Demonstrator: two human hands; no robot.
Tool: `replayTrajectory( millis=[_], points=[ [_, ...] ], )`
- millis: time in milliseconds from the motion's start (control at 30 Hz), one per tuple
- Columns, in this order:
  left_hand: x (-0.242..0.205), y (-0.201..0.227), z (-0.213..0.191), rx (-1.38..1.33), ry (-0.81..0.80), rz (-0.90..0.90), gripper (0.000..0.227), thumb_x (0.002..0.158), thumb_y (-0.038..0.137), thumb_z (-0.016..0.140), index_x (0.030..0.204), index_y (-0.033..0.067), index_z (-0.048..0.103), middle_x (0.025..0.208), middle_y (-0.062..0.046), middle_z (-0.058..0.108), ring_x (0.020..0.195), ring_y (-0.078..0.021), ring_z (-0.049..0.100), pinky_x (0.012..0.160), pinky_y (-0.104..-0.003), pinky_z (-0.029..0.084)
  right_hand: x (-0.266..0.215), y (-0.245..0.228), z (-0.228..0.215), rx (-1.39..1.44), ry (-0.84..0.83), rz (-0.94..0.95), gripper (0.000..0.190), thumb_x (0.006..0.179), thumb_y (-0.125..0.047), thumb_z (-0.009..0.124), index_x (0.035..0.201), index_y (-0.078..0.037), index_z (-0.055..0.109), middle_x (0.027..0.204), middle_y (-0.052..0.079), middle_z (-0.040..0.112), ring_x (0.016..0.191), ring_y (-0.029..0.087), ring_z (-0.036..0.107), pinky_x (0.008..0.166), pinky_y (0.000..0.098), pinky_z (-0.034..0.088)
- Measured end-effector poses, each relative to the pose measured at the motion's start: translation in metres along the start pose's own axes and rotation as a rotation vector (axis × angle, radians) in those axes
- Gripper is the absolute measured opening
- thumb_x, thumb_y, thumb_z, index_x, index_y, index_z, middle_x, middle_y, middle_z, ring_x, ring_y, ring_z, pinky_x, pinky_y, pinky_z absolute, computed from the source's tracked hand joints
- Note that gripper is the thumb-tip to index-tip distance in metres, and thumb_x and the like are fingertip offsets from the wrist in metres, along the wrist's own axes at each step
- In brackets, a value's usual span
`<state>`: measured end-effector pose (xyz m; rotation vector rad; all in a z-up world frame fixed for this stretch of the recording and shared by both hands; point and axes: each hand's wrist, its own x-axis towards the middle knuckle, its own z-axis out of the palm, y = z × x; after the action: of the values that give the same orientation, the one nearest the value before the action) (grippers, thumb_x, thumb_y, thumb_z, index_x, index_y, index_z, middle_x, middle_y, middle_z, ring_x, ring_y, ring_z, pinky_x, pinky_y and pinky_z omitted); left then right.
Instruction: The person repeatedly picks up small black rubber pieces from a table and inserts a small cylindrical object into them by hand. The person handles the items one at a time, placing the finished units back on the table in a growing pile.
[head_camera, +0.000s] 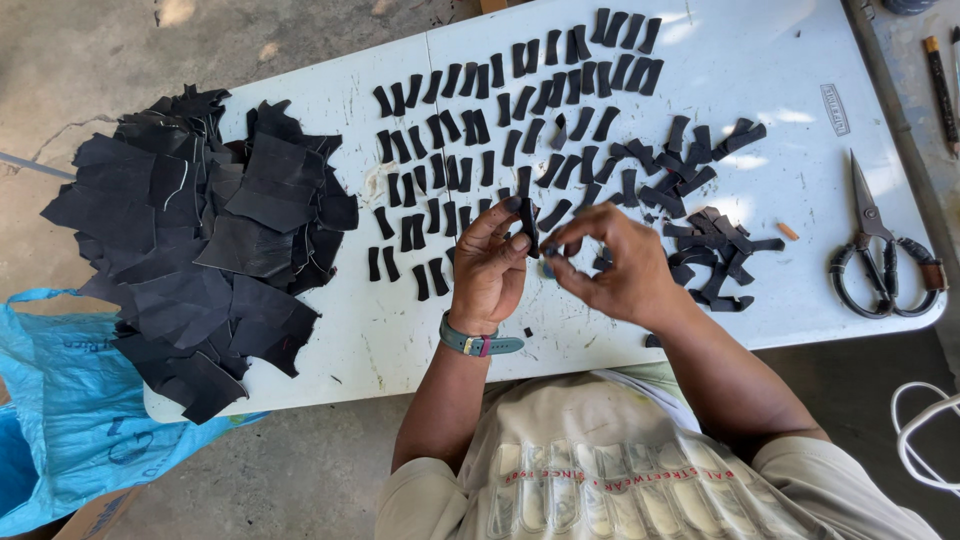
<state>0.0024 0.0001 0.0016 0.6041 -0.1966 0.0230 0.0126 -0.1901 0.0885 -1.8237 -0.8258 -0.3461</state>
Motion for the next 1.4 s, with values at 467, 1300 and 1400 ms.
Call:
replayTrajectory(
  millis=[467,1300,1400],
  points=[
    [-0.002,-0.001,0.007,-0.027,0.053,-0.027,0.043,0.097,-0.009,0.069,0.138,0.0014,0.063,0.136,-0.014,0.067,0.127,-0.0196,0.063,0.110,-0.034,0.052,-0.009,0.002,0.002,-0.075,0.068,-0.122,0.037,0.082,-0.003,0.086,0.104,-0.007,0.056,0.095,0.010,0.074,0.089,0.022,0.070,0.075,0.0320,0.056],
    [-0.001,0.002,0.015,-0.096,0.109,0.008,0.047,0.096,-0.005,0.074,0.136,0.0050,0.053,0.100,-0.008,0.073,0.101,-0.0164,0.070,0.100,-0.034,0.054,-0.017,0.028,0.014,1.447,-0.008,0.366,0.036,0.088,0.002,0.079,0.116,-0.008,0.057,0.098,0.002,0.069,0.095,0.018,0.070,0.115,0.0551,0.052],
    [-0.002,-0.002,0.016,-0.062,0.070,0.008,0.045,0.096,-0.004,0.073,0.135,0.0054,0.053,0.100,-0.009,0.074,0.098,-0.0192,0.072,0.092,-0.034,0.055,-0.021,0.028,0.018,1.485,0.025,0.399,0.038,0.084,0.002,0.079,0.114,-0.009,0.057,0.093,0.005,0.069,0.087,0.017,0.069,0.087,0.0378,0.049]
  ],
)
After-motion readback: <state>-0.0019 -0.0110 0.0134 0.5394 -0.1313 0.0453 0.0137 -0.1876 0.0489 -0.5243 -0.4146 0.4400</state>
